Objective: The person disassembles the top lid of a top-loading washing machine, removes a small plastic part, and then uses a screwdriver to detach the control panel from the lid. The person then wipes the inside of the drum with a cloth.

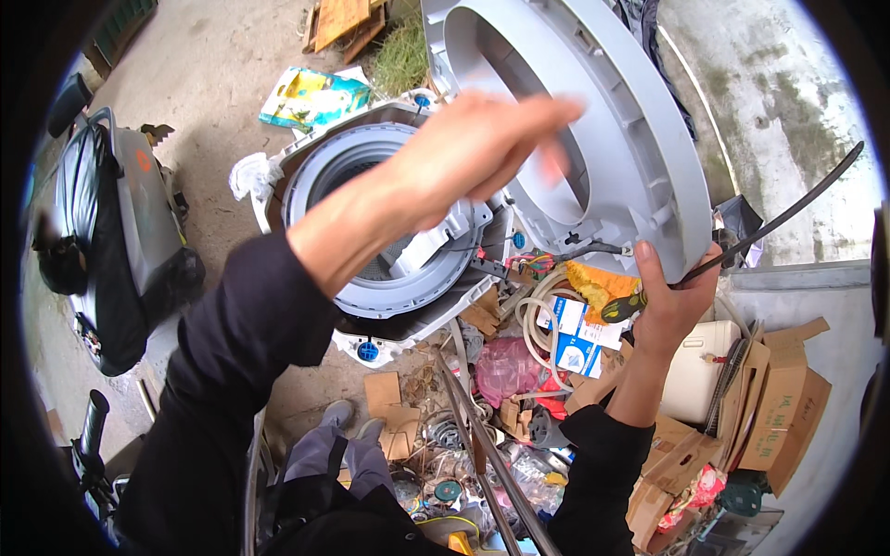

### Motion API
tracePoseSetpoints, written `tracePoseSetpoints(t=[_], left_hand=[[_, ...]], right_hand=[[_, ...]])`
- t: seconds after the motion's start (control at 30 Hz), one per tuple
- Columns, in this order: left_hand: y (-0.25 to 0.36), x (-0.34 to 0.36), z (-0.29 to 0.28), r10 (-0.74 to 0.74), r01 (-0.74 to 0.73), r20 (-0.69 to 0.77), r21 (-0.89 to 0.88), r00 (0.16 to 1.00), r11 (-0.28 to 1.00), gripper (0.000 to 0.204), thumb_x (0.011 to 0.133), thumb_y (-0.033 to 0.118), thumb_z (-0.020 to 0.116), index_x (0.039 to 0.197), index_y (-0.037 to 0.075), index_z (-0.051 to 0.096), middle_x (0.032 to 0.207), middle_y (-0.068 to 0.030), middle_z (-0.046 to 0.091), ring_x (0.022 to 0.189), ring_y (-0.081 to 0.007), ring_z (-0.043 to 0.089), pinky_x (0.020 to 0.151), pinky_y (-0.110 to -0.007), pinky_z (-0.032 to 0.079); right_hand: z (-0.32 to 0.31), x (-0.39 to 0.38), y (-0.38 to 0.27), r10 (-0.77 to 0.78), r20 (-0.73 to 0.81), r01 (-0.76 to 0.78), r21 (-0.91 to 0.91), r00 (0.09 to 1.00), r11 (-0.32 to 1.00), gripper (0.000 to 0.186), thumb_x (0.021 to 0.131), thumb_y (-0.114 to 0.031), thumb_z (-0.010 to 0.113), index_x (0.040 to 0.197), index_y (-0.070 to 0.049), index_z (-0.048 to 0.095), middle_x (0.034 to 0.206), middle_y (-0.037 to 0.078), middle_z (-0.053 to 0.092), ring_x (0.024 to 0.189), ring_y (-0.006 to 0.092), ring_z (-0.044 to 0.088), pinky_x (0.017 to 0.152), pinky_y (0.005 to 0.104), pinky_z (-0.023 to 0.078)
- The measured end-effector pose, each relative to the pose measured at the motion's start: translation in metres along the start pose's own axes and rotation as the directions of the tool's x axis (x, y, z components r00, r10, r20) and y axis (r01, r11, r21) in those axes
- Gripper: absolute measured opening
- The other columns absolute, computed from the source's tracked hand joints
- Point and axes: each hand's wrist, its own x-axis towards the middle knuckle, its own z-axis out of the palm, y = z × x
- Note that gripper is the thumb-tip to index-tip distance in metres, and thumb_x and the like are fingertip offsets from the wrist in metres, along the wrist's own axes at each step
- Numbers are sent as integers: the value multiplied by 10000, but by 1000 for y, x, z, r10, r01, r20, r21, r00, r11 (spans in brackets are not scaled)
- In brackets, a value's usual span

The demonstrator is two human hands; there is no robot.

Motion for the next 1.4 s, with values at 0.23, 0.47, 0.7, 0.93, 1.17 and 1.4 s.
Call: tracePoseSetpoints(t=[0.23, 0.47, 0.7, 0.93, 1.17, 1.4], left_hand=[[-203, -33, 49, -487, 464, -75, 458, 870, 759, 887, 719, 570, 834, 1261, -79, 565, 1152, -246, 676, 1117, -317, 657, 1026, -372, 482], [-262, -3, 103, -389, 396, -237, -20, 890, 918, 1184, 639, 518, 928, 1444, -78, 298, 1321, -248, 569, 1251, -312, 552, 1074, -377, 427], [-225, 9, 111, -379, 361, -364, -119, 851, 925, 664, 725, 388, 875, 1167, -33, 612, 1078, -119, 687, 1016, -198, 635, 936, -332, 484], [-194, -8, 71, -247, 227, -348, -97, 904, 969, 521, 793, 323, 812, 1135, -24, 628, 994, -81, 672, 924, -162, 613, 881, -316, 484], [-125, -33, 20, -208, 198, -198, -70, 958, 978, 532, 822, 334, 778, 1159, -54, 639, 996, -76, 679, 877, -118, 610, 839, -275, 485], [-75, -38, -17, -299, 295, -128, -45, 946, 954, 490, 842, 532, 722, 857, 43, 687, 690, 54, 532, 587, -30, 400, 520, -220, 286]], right_hand=[[-5, 8, 1, -14, 41, 16, -46, 999, 999, 542, 740, -60, 860, 1145, -26, 501, 996, 83, 631, 870, 120, 639, 781, 259, 530], [-5, 4, -3, -6, 53, 8, -45, 999, 999, 551, 736, -67, 865, 1152, -34, 505, 1017, 77, 623, 884, 119, 629, 795, 264, 520], [-6, 2, -3, -3, 54, 7, -66, 999, 998, 487, 758, -39, 825, 1155, -26, 543, 1064, 72, 619, 963, 138, 604, 884, 291, 487], [-8, 9, 0, -12, 42, 13, -29, 999, 999, 494, 737, -52, 853, 1120, -33, 543, 1006, 52, 618, 893, 118, 603, 832, 264, 488], [-5, 15, 0, -4, 36, 3, 15, 999, 1000, 490, 747, -44, 849, 1124, -34, 536, 1010, 57, 632, 880, 110, 606, 819, 256, 487], [11, 20, -8, 21, 50, -21, -1, 999, 1000, 507, 746, -37, 853, 1114, -44, 504, 985, 58, 633, 846, 90, 607, 769, 234, 490]])
